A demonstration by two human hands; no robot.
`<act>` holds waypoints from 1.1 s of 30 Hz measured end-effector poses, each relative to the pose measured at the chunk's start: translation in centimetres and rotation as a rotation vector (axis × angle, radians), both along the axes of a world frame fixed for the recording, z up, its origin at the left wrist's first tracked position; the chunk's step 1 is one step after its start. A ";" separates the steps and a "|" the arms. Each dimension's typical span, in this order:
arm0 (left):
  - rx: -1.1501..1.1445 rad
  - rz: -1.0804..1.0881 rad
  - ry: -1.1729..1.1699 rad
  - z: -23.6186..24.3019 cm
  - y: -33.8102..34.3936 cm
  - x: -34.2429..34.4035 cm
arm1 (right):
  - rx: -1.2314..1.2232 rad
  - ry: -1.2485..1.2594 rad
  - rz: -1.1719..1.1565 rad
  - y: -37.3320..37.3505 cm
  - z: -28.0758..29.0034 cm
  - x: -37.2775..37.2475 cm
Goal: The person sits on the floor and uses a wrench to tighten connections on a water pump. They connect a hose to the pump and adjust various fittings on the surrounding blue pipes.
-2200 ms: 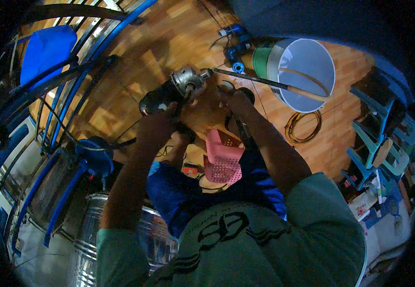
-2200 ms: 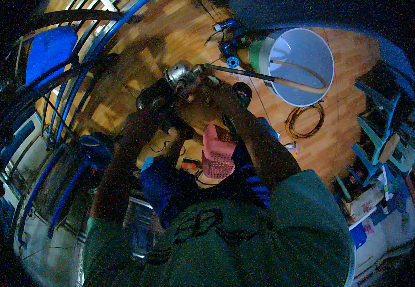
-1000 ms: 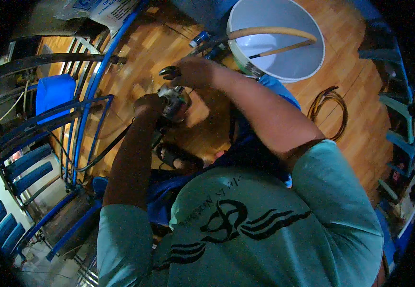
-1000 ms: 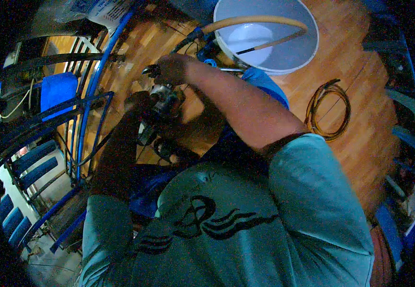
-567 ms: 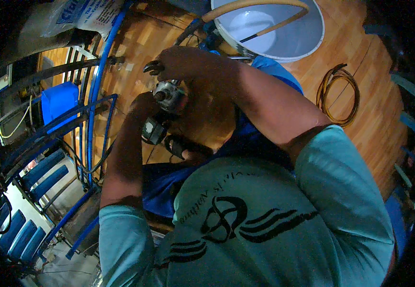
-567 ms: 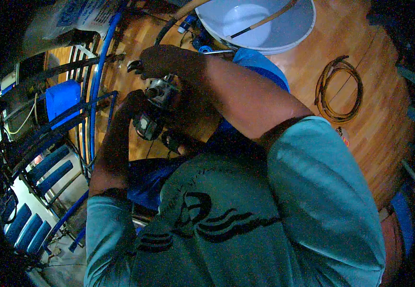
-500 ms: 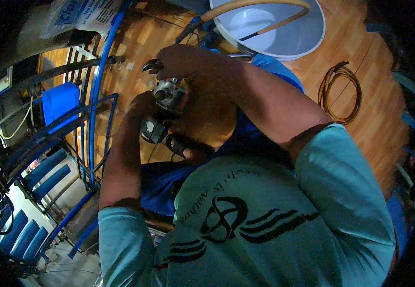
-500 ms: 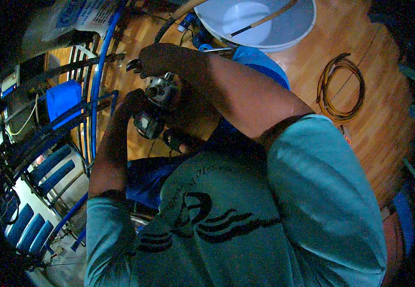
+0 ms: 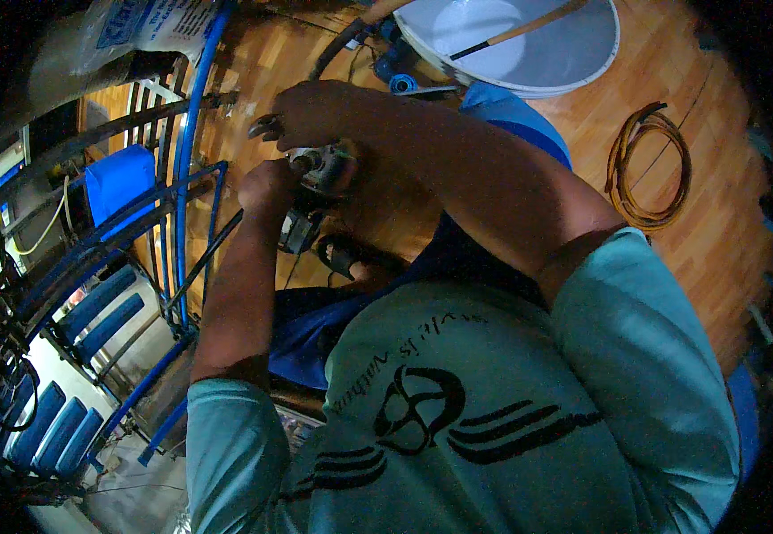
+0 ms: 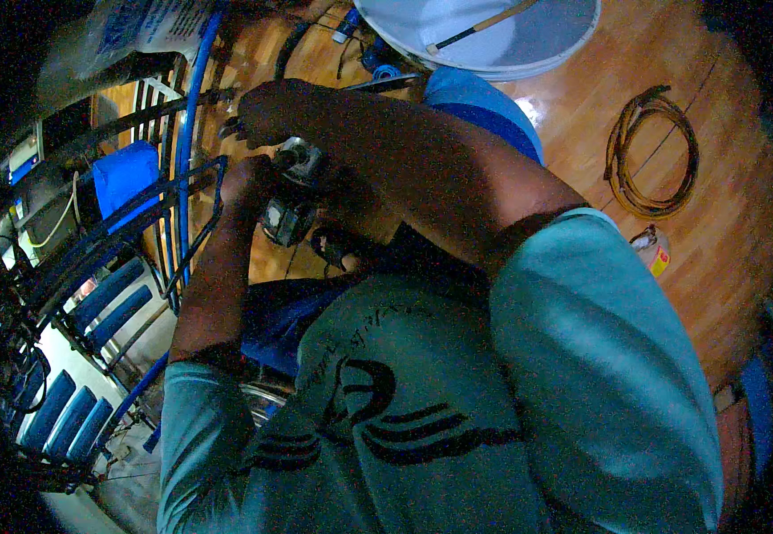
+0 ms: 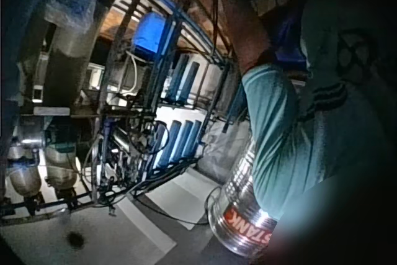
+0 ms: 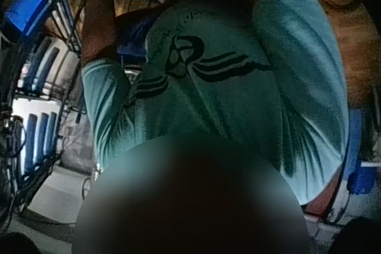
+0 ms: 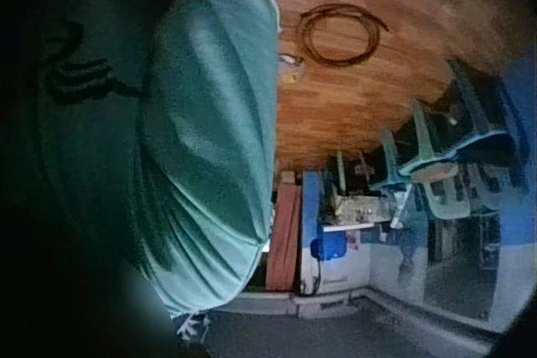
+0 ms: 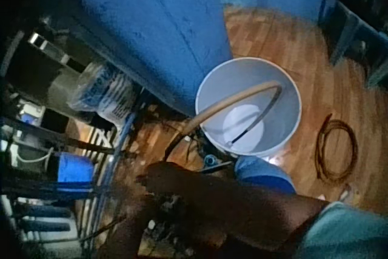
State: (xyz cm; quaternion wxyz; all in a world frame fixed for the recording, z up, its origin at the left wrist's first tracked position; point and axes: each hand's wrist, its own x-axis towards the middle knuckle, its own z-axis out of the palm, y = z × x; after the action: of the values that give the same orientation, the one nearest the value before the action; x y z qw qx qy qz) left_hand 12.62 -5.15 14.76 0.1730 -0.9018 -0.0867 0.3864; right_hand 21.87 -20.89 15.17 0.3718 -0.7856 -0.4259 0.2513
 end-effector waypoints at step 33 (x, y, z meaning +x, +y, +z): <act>-0.063 -0.103 0.125 -2.4 3.6 0.4 | 0.037 -0.018 -0.012 -1.8 0.3 1.3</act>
State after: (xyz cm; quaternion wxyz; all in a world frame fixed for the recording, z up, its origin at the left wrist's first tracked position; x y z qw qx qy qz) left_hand 13.05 -1.54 12.34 0.1692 -0.8841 -0.0170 0.4352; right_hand 23.13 -22.74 15.46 0.3838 -0.7834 -0.4292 0.2341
